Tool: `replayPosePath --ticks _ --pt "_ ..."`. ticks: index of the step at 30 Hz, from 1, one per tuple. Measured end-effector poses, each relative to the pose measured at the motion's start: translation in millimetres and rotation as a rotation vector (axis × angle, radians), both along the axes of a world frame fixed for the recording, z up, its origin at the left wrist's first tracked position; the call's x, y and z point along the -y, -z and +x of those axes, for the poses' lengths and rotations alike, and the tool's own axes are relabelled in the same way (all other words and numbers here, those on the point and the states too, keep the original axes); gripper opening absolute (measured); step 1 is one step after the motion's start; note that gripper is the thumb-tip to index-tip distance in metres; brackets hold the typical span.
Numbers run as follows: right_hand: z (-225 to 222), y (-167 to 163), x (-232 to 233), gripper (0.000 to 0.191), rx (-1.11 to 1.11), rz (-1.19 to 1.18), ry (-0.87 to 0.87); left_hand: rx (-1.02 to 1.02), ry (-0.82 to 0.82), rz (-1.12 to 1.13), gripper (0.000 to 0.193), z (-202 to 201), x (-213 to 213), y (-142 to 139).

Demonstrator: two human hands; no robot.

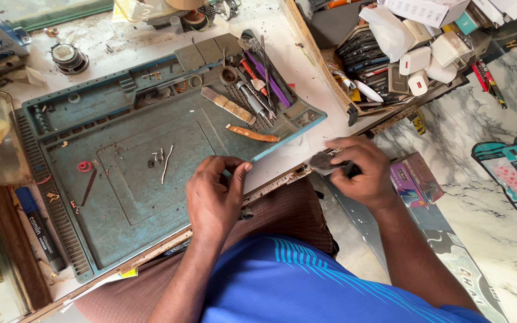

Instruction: The person organizes a cluttered workbench by moving a smartphone, a roll of tape, and a small cylindrical container. They then pick up a black wrist strap, examine it, and place it on a white paper. Finally, they open a small blue packet and handle several screwdrivers.

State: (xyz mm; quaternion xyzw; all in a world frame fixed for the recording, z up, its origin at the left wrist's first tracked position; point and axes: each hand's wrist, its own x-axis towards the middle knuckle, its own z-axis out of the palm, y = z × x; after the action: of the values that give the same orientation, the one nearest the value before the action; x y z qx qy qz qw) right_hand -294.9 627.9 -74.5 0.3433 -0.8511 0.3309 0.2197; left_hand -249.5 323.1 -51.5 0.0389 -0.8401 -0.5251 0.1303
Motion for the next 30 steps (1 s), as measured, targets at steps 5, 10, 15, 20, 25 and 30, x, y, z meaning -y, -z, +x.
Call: replayPosePath --ticks 5,10,15,20,25,30 --pt "-13.8 4.8 20.3 0.024 -0.057 0.046 0.022 -0.028 -0.012 0.016 0.019 1.7 -1.0 3.3" --pt "-38.6 19.6 37.1 0.037 0.385 0.409 0.305 -0.01 -0.033 0.024 0.019 0.4 -1.1 6.3" --pt "-35.1 8.6 45.1 0.064 0.031 0.407 0.093 -0.039 -0.055 0.076 0.022 1.0 0.5 7.4" --pt "-20.4 1.7 42.5 0.072 -0.042 0.427 -0.013 -0.007 -0.063 0.09 0.02 -0.2 0.7 5.9" --pt "-3.0 10.9 23.2 0.02 -0.122 0.326 -0.015 -0.029 -0.053 0.089 0.02 0.7 -0.3 6.6" --pt "-9.9 9.6 24.7 0.017 -0.159 0.188 0.062 -0.023 -0.056 0.086 0.019 1.1 -1.2 6.8"
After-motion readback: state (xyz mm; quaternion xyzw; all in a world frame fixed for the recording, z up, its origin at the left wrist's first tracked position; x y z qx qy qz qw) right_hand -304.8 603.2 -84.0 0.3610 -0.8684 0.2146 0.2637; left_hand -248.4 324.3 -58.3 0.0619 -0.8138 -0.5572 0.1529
